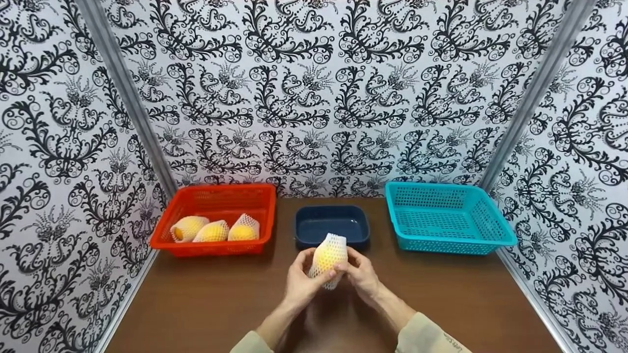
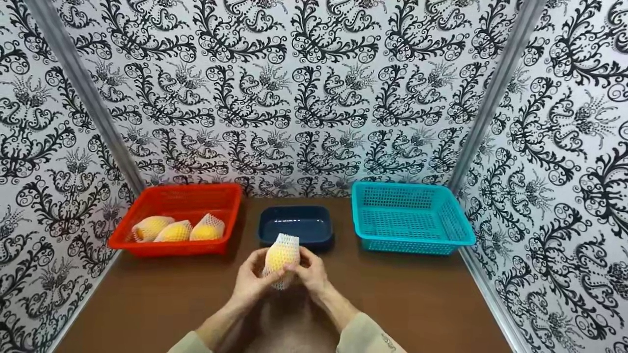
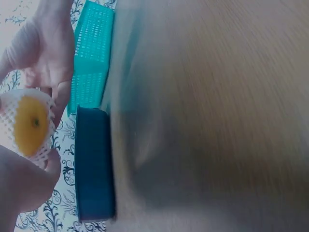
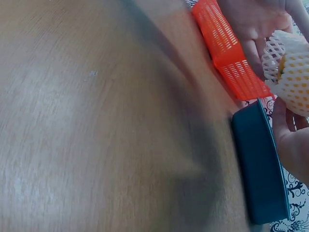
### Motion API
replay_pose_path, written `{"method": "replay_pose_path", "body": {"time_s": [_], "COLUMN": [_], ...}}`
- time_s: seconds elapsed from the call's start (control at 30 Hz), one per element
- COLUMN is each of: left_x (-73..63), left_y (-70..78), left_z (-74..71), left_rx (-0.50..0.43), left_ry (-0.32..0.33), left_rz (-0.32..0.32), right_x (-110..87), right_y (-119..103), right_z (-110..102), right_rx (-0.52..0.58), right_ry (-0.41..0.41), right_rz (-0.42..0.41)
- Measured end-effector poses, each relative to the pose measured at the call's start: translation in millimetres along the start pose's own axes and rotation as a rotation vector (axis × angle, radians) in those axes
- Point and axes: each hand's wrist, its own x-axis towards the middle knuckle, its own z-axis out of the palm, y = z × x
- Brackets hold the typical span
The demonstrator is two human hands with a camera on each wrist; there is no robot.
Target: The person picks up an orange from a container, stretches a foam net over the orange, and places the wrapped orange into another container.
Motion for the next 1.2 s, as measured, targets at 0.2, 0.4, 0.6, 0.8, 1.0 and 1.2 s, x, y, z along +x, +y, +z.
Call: {"method": "replay_pose_path", "body": {"time_s": [0.2,0.4,0.6,0.8,1.0,1.2], "left_x": [-2.8,-4.5,-1.8,2.6,4.7,6.2], "left_y": [-0.7,-1.6,-2.9,-1.5,5.3,3.7], "left_z": [-0.1,2.2,0.4,-1.1,2.0,0.2], "left_rx": [0.121,0.100,0.063,0.067,-0.016,-0.235], "left_ry": [0.033,0.076,0.078,0.060,0.074,0.006], "left_rz": [0.089,0.102,0.109,0.042,-0.143,-0.266], "right_x": [0.4,1.0,0.7,1.1,-0.2,-1.2], "right_y": [-1,-1,-2,-3,-6,-12], "right_z": [-3,-3,-3,0,7,12], "right_rx": [0.041,0.067,0.038,-0.020,-0.075,-0.117], "right_ry": [-0.096,-0.096,0.004,0.104,0.176,0.137], "right_rz": [-0.053,-0.033,0.043,0.053,0.025,-0.024]}}
